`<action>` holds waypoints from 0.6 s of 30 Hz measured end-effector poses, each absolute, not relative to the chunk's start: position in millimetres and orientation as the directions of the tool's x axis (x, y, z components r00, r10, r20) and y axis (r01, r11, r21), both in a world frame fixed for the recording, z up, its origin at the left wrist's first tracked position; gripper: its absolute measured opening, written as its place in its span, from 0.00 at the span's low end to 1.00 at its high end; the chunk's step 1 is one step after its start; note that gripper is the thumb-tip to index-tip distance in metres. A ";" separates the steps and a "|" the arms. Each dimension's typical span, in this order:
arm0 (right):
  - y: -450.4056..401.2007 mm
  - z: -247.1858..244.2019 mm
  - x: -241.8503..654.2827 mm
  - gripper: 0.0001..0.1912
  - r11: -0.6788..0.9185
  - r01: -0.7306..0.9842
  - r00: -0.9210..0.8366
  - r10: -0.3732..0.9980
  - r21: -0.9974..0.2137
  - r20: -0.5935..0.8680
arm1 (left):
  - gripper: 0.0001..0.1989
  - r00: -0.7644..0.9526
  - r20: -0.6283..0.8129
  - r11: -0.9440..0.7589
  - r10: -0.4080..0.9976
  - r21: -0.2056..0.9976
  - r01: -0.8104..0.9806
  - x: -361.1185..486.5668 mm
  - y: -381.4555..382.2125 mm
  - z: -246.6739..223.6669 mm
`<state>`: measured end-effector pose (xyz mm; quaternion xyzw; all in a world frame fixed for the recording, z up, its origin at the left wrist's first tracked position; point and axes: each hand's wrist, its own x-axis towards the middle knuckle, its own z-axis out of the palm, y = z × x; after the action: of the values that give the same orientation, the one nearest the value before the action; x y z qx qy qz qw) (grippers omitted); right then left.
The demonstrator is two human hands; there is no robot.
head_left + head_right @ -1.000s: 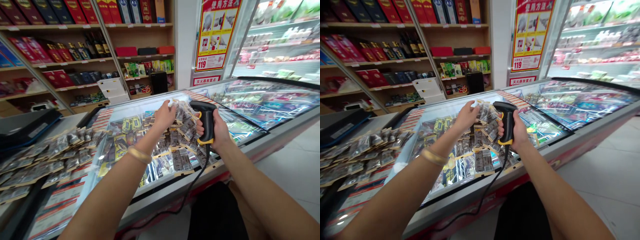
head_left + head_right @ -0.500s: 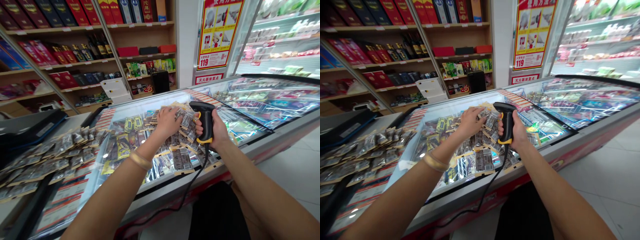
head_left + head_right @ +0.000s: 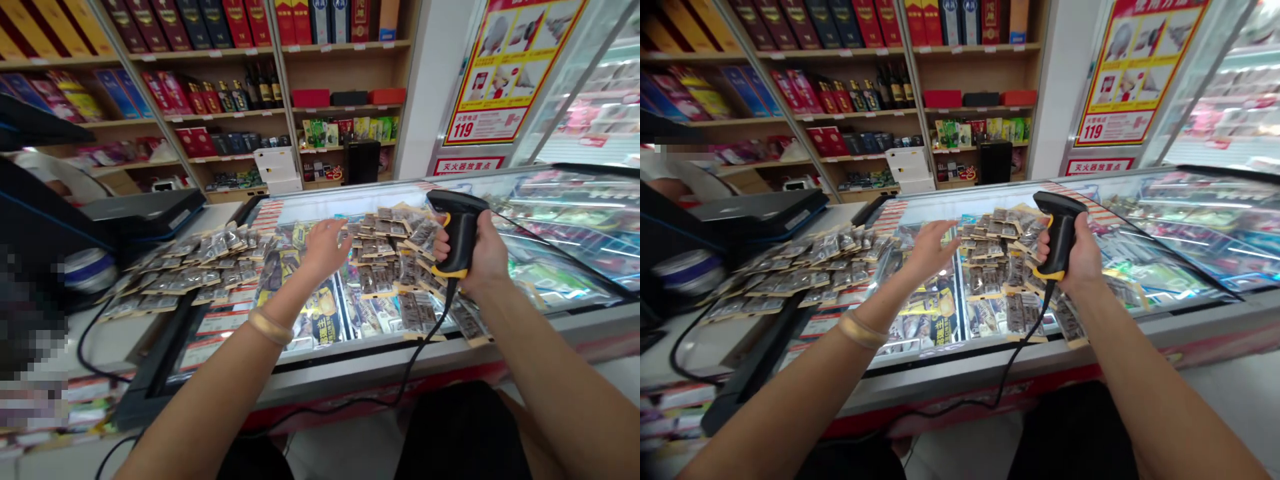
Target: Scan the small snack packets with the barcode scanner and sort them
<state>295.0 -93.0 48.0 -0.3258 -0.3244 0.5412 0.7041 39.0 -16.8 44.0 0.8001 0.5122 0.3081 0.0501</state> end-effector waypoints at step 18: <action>-65.0 43.4 36.5 0.31 -0.382 -0.491 -0.446 0.882 -0.783 -0.150 | 0.23 -0.545 0.406 0.195 0.734 0.642 0.742 -188.1 -1.4 37.2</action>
<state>36.5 -65.0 43.4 -0.2882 -0.3395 0.7796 0.4404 -188.1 -1.4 37.2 0.4772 0.7729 0.4182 -0.0047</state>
